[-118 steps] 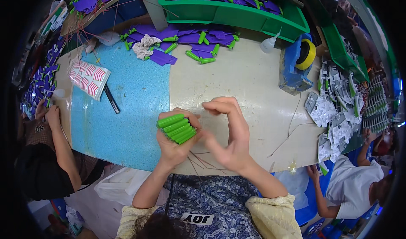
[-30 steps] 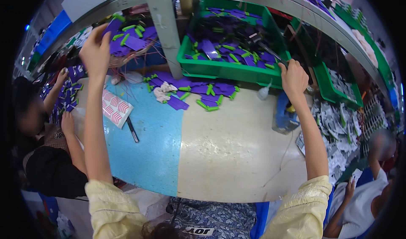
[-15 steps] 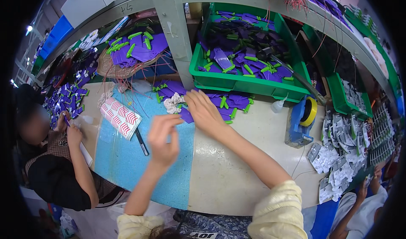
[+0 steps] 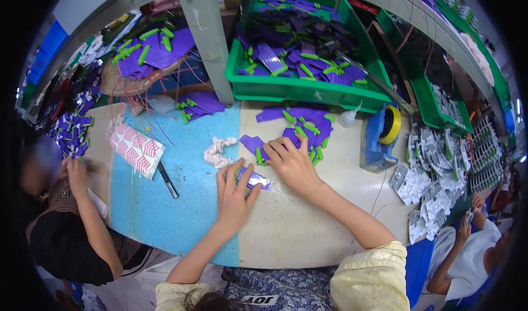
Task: The person assembles small electronic components by inserting red wires into purple plastic housings. They handle the parts one by one, occasionally using a small bottle to apply adhesive to the connections. The completed units are stacked on the table.
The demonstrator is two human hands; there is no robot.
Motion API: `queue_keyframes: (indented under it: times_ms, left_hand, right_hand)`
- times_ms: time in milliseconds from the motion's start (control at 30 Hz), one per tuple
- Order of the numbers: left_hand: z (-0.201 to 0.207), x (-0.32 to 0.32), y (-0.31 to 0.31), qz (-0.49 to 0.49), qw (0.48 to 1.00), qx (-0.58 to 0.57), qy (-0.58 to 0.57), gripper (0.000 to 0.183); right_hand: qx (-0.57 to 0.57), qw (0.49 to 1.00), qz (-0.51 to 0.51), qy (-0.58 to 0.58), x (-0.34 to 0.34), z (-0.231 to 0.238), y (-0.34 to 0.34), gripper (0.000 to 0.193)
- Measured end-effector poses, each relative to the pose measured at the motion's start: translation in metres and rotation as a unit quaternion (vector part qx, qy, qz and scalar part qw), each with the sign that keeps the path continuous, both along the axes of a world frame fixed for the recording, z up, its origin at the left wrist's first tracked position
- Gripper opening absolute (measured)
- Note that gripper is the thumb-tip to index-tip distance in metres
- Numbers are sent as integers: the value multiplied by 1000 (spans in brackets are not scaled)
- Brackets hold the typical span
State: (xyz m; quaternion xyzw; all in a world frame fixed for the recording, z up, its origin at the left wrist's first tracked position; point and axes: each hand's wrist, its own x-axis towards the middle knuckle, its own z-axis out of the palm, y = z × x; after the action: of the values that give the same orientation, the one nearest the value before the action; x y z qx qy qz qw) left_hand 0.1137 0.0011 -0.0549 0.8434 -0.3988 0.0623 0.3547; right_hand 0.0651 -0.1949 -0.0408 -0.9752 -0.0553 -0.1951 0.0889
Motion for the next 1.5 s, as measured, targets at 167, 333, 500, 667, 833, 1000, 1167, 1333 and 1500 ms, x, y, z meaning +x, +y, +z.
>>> queue_keyframes:
  times_ms: [167, 333, 500, 667, 833, 1000, 1167, 1333, 1500]
  left_hand:
    - [3, -33, 2, 21, 974, -113, 194, 52]
    - [3, -44, 1, 38, 958, -183, 219, 44]
    - [19, -79, 5, 25, 879, -271, 391, 38]
    - [44, -89, 7, -61, 817, -246, 519, 30]
    - [55, -101, -6, -47, 828, -267, 490, 34]
    - [59, -66, -1, 12, 875, -72, 479, 37]
    - [3, -16, -63, 1, 995, -43, -91, 21]
    - [-12, 9, -40, -83, 979, -8, 186, 26]
    - [54, 15, -2, -86, 982, -70, 150, 21]
  right_hand:
    - [99, 995, 2, 3, -45, 42, 27, 42]
    - [137, 989, -2, 55, -86, 18, 43, 43]
    - [140, 990, -22, 25, -110, 1, 47, 35]
    - [173, 984, 44, 19, -118, 72, 56, 53]
    - [210, 976, 59, -5, -129, 70, 36, 41]
    - [258, 958, -105, -66, -95, 44, 6, 29]
    - [199, 904, -379, -12, -32, -18, -73, 62]
    - [287, 900, -326, -43, -47, -19, -32, 59]
    - [349, 925, -113, -102, -69, 33, 17, 33]
